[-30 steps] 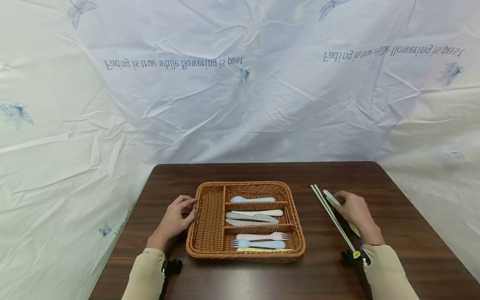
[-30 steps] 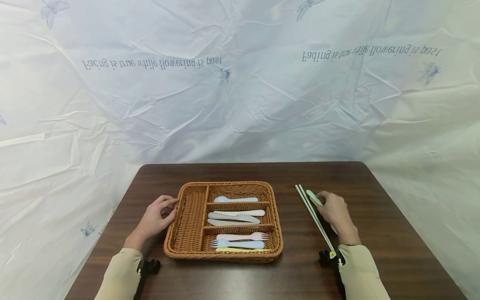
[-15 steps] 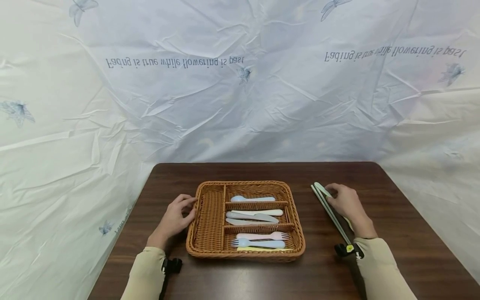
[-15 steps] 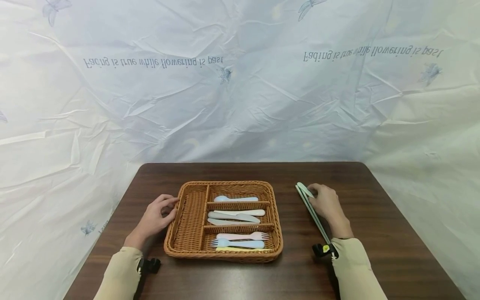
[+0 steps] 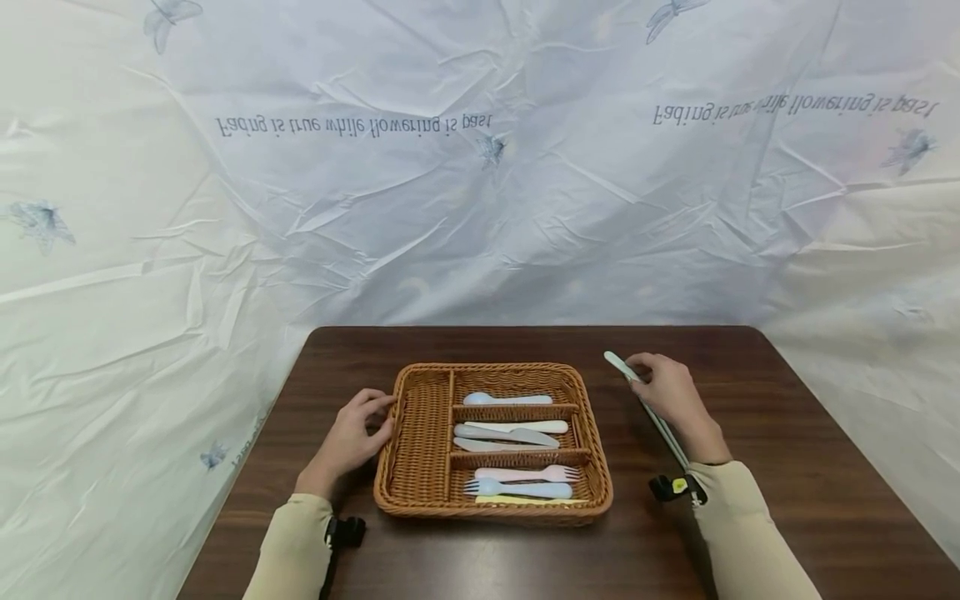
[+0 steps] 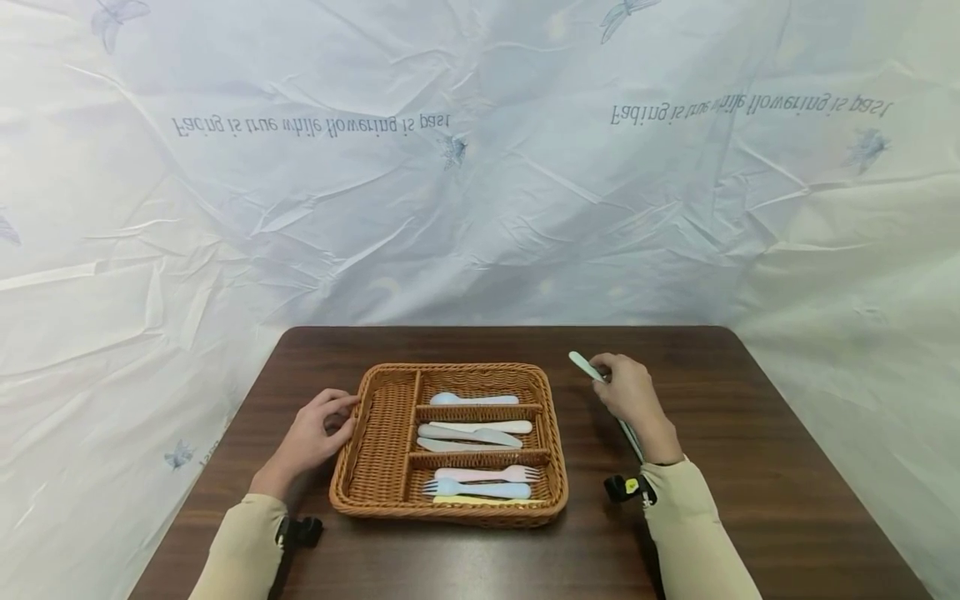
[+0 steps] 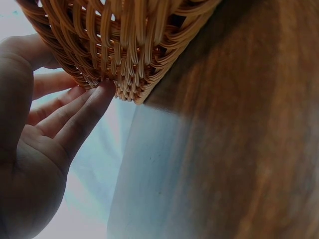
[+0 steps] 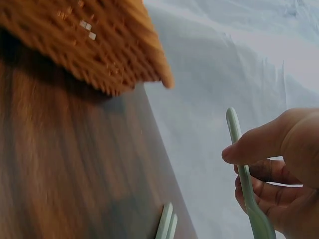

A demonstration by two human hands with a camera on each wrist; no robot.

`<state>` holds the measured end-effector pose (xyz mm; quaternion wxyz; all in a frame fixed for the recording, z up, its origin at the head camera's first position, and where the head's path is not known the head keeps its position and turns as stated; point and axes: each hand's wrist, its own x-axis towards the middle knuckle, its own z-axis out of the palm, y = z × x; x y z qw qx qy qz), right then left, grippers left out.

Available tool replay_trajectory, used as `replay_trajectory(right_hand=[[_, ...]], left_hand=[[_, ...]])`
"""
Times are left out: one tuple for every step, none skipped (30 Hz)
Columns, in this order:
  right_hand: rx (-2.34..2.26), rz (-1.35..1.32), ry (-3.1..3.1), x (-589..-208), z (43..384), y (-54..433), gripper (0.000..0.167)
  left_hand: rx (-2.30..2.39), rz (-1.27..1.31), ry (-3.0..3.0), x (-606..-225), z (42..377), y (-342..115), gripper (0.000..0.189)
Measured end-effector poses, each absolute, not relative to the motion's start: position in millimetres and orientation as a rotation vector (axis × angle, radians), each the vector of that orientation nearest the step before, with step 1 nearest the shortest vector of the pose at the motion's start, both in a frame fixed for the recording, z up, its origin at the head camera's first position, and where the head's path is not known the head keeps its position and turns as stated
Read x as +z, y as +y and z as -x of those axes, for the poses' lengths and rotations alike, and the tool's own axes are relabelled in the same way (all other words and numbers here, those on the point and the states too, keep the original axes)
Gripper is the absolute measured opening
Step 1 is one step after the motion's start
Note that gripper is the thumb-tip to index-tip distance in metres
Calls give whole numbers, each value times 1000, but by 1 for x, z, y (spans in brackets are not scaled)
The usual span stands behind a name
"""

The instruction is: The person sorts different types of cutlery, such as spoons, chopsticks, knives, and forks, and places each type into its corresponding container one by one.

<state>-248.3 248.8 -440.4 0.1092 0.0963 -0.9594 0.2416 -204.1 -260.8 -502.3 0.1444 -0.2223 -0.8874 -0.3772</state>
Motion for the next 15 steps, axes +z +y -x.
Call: replay_trajectory(right_hand=[[712, -290, -2817, -440, 249, 245, 32], [720, -292, -2816, -439, 250, 242, 32], [726, -294, -2816, -438, 250, 238, 33], [729, -295, -2816, -437, 250, 235, 33], [733, -298, -2815, -436, 251, 231, 33], [738, -308, -2811, -435, 252, 227, 33], [743, -317, -2808, -435, 253, 224, 32], [746, -328, -2805, -434, 254, 220, 32], [747, -342, -2800, -433, 254, 216, 32], [750, -355, -2795, -432, 255, 213, 31], [752, -370, -2791, -431, 255, 210, 31], [753, -383, -2787, -431, 255, 206, 31], [750, -390, -2786, -430, 256, 203, 31], [744, -396, -2784, -430, 256, 200, 30], [741, -401, -2783, -429, 256, 196, 30]], left_hand=[[-1086, 641, -2558, -502, 204, -261, 33], [-1084, 642, -2560, -502, 204, -261, 33], [-1085, 641, -2561, -502, 204, -261, 33], [-1086, 642, -2562, -502, 204, -261, 33], [-1085, 642, -2563, -502, 204, -261, 33], [-1083, 643, -2562, -502, 205, -261, 33], [-1082, 642, -2563, -502, 205, -261, 33], [-1082, 640, -2564, -502, 205, -261, 33], [-1084, 638, -2565, -502, 204, -261, 33], [-1084, 637, -2565, -502, 204, -261, 33], [-1084, 637, -2566, -502, 204, -261, 33], [-1083, 635, -2567, -502, 204, -261, 33], [-1084, 635, -2567, -502, 204, -261, 33], [-1082, 633, -2569, -502, 204, -261, 33], [-1082, 633, -2569, -502, 204, -261, 33]])
